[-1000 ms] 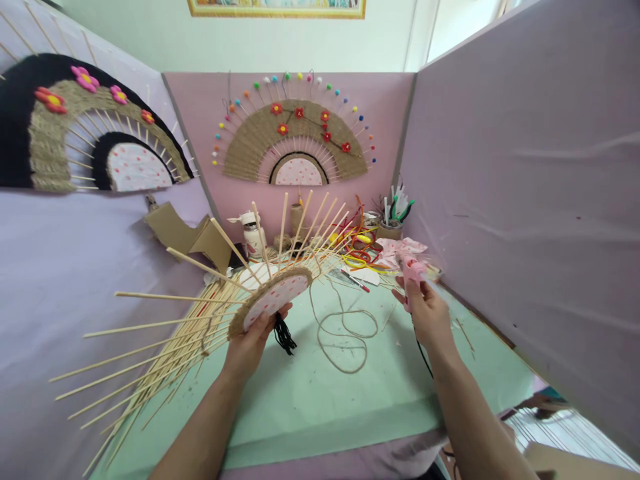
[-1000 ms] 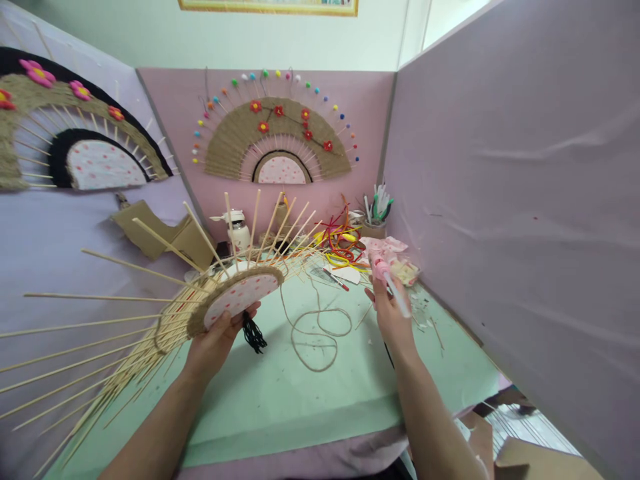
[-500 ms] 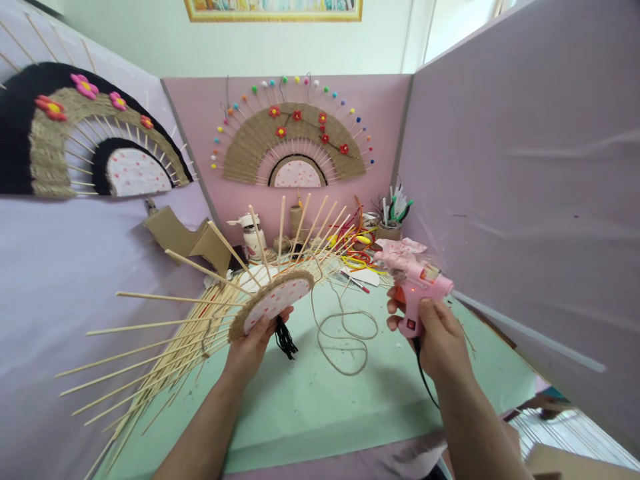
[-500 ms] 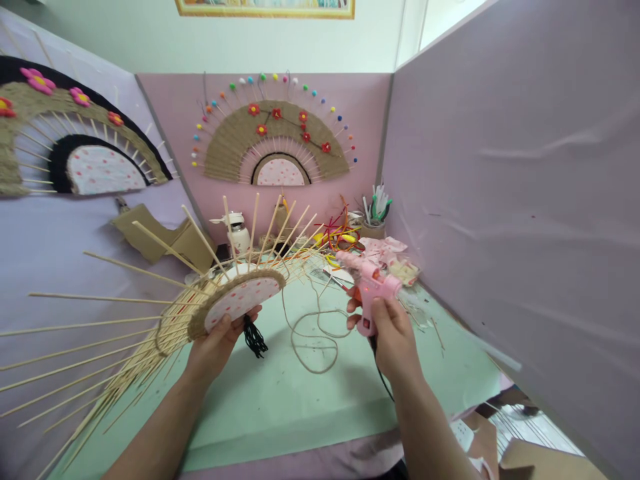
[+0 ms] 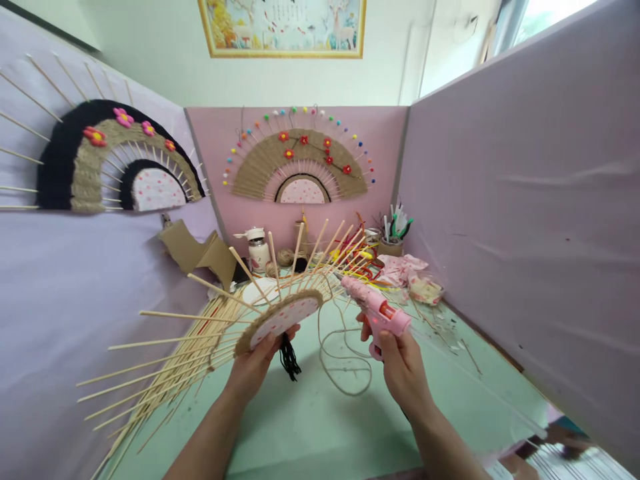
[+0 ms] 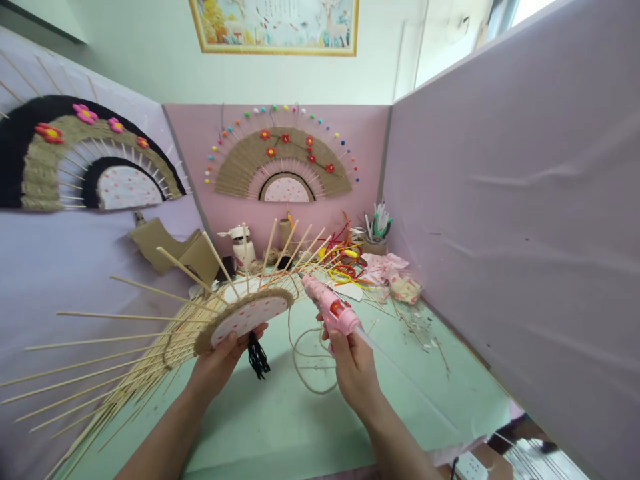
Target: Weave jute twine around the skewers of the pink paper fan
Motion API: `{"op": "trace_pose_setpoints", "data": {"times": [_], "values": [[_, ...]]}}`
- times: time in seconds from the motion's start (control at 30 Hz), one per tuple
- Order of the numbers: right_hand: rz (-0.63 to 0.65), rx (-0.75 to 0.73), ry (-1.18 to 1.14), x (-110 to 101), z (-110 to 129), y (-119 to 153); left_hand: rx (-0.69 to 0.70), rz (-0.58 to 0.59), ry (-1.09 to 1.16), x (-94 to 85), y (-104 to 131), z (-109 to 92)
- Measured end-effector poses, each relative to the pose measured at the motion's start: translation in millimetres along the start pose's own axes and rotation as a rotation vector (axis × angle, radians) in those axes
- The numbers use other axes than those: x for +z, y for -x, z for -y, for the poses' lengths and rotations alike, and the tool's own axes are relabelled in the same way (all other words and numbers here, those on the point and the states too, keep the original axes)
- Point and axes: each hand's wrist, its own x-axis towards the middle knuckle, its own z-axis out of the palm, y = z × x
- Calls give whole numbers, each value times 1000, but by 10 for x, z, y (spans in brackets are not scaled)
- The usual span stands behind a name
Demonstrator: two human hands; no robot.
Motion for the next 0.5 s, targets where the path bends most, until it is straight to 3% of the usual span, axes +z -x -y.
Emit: {"op": "trace_pose_setpoints", "data": {"times": [0.5], "values": [[-24, 8, 72, 52, -73, 15, 5, -1, -16, -3, 8, 18]]}}
